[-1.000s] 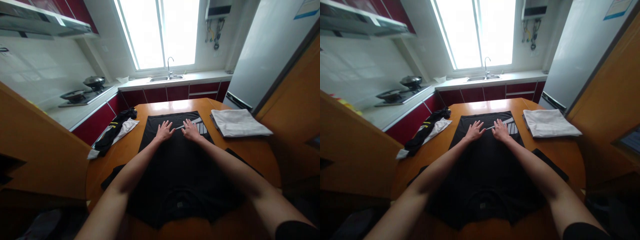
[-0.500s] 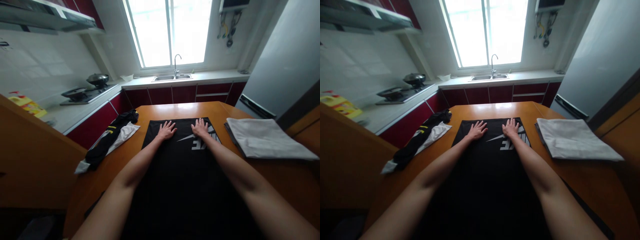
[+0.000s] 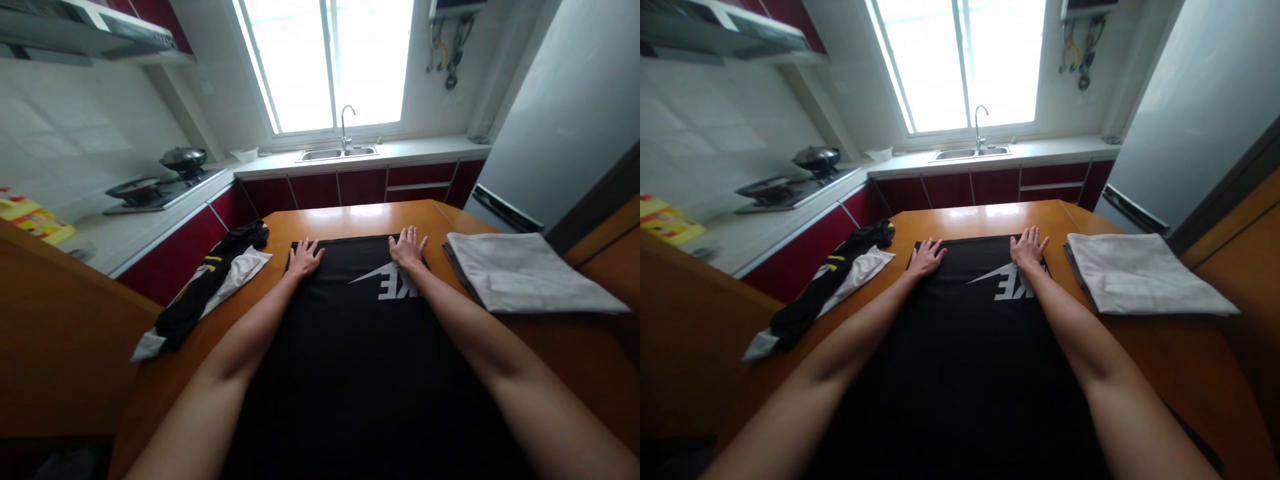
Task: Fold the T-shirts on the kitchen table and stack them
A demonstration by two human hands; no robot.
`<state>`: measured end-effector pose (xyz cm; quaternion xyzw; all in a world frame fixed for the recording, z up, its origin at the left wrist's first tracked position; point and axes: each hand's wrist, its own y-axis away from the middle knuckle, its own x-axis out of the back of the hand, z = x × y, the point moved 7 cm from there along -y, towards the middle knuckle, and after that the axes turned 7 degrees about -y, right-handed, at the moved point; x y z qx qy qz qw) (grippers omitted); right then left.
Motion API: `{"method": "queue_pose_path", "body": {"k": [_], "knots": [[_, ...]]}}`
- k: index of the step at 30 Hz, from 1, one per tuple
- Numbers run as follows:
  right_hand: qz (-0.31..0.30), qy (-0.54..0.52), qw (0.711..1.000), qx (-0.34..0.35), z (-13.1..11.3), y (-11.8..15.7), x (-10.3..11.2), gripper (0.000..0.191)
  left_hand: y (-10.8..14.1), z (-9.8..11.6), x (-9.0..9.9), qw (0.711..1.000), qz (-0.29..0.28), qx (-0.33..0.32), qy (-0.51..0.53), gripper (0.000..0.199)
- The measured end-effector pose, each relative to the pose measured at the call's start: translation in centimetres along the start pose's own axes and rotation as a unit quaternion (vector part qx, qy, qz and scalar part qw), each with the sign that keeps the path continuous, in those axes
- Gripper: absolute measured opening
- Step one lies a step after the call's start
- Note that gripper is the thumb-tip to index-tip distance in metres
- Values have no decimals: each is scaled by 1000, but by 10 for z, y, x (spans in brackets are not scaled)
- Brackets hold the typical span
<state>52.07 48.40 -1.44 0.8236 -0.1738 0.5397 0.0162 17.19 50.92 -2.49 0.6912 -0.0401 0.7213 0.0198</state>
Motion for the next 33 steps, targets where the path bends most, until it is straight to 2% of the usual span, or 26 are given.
{"method": "queue_pose_path", "body": {"k": [2, 3, 7, 10, 14, 17, 21, 25, 30, 33], "knots": [[39, -14, 999, 34, -21, 17, 9, 67, 0, 3, 8, 1000, 18, 3, -1, 76], [37, -22, 997, 61, -35, 29, 11, 66, 1, 5, 13, 1000, 26, 4, -2, 75], [-42, -69, 984, 160, -92, 93, 10, 66, 13, 4, 41, 998, 59, 9, 8, 73], [-117, -110, 968, 192, -117, 146, 11, 67, 40, -6, 60, 998, 62, 6, 14, 69], [-170, -144, 947, 230, -133, 209, 20, 66, 102, -33, 69, 1000, 15, -17, 11, 65], [-189, -158, 933, 263, -139, 247, 25, 65, 158, -59, 76, 999, 20, -33, 19, 63], [-214, -171, 900, 339, -153, 293, 28, 65, 232, -94, 86, 994, 86, 21, 61, 61], [-229, -177, 867, 406, -173, 332, 26, 64, 300, -118, 81, 979, 144, 114, 94, 53], [-249, -176, 818, 487, -196, 374, 17, 63, 377, -126, 69, 952, 219, 192, 95, 46], [-270, -177, 784, 530, -201, 393, 9, 65, 411, -126, 60, 940, 240, 229, 82, 46]]}}
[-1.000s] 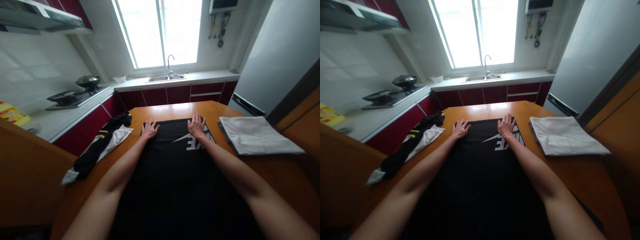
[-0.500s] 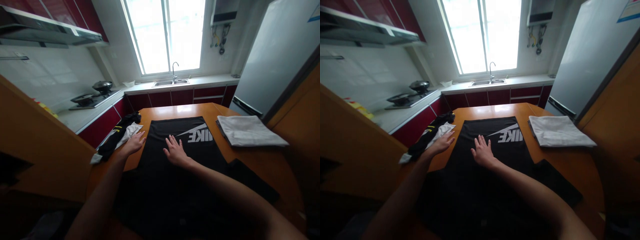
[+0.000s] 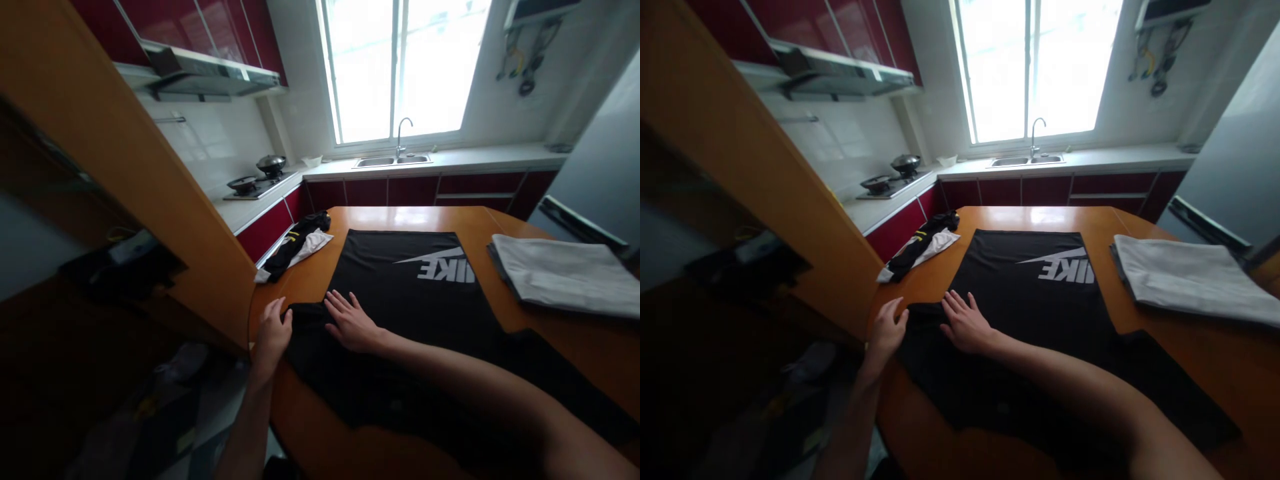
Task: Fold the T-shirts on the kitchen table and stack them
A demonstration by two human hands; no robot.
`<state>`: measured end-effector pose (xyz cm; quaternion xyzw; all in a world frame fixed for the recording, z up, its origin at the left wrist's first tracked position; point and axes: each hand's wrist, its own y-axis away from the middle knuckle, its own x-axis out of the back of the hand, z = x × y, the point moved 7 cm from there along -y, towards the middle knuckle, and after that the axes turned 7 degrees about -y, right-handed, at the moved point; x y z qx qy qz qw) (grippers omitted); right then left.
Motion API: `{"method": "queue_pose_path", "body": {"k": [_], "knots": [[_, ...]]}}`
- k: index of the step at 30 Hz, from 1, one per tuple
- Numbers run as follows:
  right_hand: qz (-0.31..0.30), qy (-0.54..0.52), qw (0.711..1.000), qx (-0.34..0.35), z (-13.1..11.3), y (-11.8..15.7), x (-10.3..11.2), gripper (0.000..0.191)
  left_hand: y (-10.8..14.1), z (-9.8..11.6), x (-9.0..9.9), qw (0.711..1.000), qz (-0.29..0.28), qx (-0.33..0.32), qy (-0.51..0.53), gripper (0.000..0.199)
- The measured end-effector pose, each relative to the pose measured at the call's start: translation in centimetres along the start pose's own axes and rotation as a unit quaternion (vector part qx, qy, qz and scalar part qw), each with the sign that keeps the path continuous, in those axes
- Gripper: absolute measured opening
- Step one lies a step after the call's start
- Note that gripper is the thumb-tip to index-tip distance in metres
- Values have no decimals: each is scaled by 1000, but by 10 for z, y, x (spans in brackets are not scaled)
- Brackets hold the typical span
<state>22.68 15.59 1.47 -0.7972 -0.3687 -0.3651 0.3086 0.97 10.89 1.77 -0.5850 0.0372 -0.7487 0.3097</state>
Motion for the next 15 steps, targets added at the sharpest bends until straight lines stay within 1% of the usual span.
{"method": "queue_pose_path", "body": {"k": [3, 6, 9, 12, 15], "knots": [[-46, -9, 998, 32, -3, 3, -17, 71, 23, -15, 2, 998, 16, 49, -37, 51], [-60, -13, 998, 34, -1, 4, -23, 73, 39, -26, 0, 993, 30, 86, -76, 54], [-53, -24, 998, 29, 0, 4, -22, 75, 48, -32, 1, 990, 51, 98, -88, 46], [-41, -27, 998, 29, 0, 2, -18, 71, 50, -34, 5, 986, 73, 111, -97, 37], [-50, -24, 998, 42, -1, 1, -20, 67, 49, -32, 7, 987, 71, 106, -98, 26]]}}
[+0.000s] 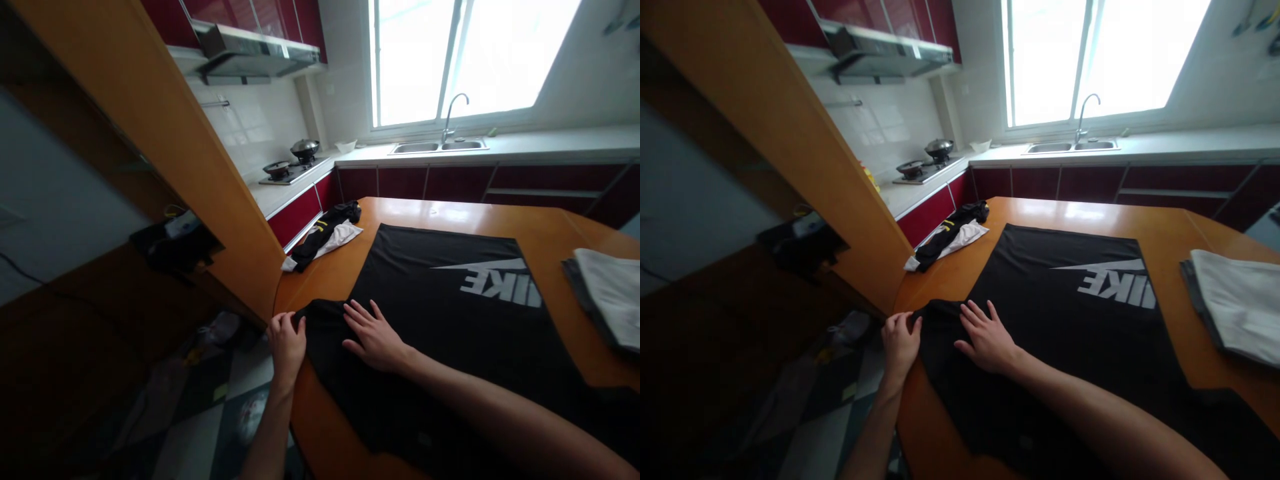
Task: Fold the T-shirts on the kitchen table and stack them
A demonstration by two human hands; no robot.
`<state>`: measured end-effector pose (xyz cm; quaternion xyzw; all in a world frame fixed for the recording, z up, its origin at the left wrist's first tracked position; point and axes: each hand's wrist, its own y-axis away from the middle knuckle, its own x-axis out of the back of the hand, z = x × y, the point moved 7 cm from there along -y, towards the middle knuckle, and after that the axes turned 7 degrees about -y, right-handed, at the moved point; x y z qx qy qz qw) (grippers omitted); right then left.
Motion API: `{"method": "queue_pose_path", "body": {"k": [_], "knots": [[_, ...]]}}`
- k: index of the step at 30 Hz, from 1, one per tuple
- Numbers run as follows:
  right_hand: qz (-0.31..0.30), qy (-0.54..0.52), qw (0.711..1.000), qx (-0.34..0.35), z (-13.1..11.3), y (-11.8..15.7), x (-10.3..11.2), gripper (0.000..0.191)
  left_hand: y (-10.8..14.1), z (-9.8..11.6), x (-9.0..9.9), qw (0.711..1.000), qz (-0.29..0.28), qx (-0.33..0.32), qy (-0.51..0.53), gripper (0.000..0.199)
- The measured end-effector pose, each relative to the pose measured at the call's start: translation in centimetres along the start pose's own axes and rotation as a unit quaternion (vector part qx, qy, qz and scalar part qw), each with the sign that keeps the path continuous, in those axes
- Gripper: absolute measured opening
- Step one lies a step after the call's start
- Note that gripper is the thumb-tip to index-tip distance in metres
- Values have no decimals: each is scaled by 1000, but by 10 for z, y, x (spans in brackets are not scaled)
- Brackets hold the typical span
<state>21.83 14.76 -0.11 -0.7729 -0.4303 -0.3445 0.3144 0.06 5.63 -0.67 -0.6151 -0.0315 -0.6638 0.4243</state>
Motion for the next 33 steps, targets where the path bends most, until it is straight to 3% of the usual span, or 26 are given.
{"method": "queue_pose_path", "body": {"k": [5, 10, 12, 14, 17, 20, 22, 25, 26, 30, 33], "knots": [[-7, -1, 1000, 3, 2, 0, -4, 66, 0, -2, 3, 998, -12, 24, 50, 11], [11, -13, 1000, 0, 3, -1, -2, 62, 0, 4, 17, 975, -24, 75, 209, 14], [43, -37, 998, -10, 4, -1, 3, 55, -2, 16, 31, 965, -13, 68, 255, 17], [115, -89, 989, -36, 8, -1, 14, 47, -4, 34, 48, 958, -1, 50, 283, 20], [245, -231, 937, -92, 24, 2, 32, 43, -2, 70, 72, 951, 0, 1, 309, 17], [300, -387, 858, -154, 49, 4, 37, 49, 12, 116, 81, 932, -62, -118, 336, 10], [305, -449, 818, -192, 65, 3, 36, 56, 31, 146, 76, 896, -158, -235, 342, 14], [316, -444, 815, -199, 76, 4, 42, 56, 49, 164, 64, 832, -277, -342, 338, 25], [320, -425, 824, -194, 76, 4, 44, 54, 44, 160, 60, 831, -283, -336, 341, 25], [308, -363, 858, -192, 71, 6, 44, 46, -15, 129, 34, 891, -220, -230, 324, 20], [309, -341, 869, -183, 67, 7, 41, 39, -50, 128, 3, 890, -250, -252, 287, 24]]}}
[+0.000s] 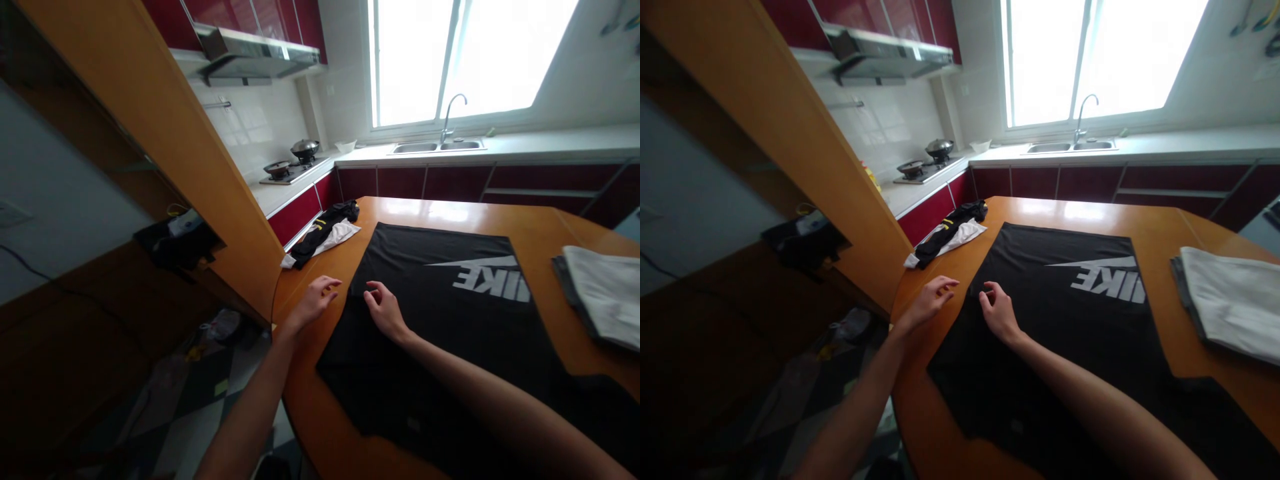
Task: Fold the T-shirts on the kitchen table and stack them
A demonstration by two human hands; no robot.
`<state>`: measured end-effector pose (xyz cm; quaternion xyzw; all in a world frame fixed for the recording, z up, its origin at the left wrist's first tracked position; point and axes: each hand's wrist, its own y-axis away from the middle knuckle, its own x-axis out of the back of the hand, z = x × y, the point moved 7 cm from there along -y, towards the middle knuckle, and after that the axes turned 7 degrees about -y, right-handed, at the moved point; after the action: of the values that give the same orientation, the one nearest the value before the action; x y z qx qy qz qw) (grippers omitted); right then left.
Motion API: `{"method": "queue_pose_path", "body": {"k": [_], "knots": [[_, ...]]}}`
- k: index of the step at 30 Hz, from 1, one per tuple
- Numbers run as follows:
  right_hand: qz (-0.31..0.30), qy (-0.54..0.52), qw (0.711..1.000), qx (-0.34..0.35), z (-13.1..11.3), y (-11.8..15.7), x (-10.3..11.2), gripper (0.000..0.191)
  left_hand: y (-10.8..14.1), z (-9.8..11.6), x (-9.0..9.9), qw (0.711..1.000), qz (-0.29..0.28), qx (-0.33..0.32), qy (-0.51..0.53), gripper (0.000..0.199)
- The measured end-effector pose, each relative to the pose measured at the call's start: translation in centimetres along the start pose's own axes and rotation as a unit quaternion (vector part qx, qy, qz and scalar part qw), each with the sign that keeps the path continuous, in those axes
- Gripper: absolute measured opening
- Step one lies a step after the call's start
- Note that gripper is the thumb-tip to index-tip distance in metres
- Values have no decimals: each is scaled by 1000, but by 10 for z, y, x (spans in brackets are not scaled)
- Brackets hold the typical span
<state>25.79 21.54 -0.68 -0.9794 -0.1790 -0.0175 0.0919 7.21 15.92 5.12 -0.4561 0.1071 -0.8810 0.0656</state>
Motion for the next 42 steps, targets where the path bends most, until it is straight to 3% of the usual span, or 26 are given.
{"method": "queue_pose_path", "body": {"k": [3, 6, 9, 14, 21, 28, 33, 35, 37, 42], "knots": [[1, 5, 1000, 23, 2, 1, -1, 40, -27, -9, -19, 995, -74, -65, -28, 21], [7, 14, 1000, 26, 7, 0, 1, 40, -37, -14, -42, 986, -125, -101, -47, 17], [12, 14, 999, 26, 11, -1, 1, 40, -37, -24, -53, 986, -130, -90, -59, 19], [7, 5, 999, 31, 11, -1, -2, 40, -30, -30, -55, 985, -139, -96, -35, 20], [10, 50, 996, 74, 6, 0, -3, 39, -31, -32, -56, 988, -121, -85, -50, 21], [-5, 143, 974, 173, -12, 9, -8, 38, -29, -34, -57, 989, -81, -54, -116, 15], [-45, 272, 945, 178, -16, 15, -15, 29, -28, -21, -39, 996, -13, -51, -77, 15], [-59, 316, 932, 169, -14, 16, -18, 29, -20, -8, -25, 996, 38, -55, -52, 21], [-64, 351, 920, 165, -12, 17, -20, 28, -4, 6, -21, 995, 47, -64, -55, 29], [-67, 393, 902, 168, -14, 19, -23, 29, 58, 29, -56, 973, -107, -106, -177, 50]]}}
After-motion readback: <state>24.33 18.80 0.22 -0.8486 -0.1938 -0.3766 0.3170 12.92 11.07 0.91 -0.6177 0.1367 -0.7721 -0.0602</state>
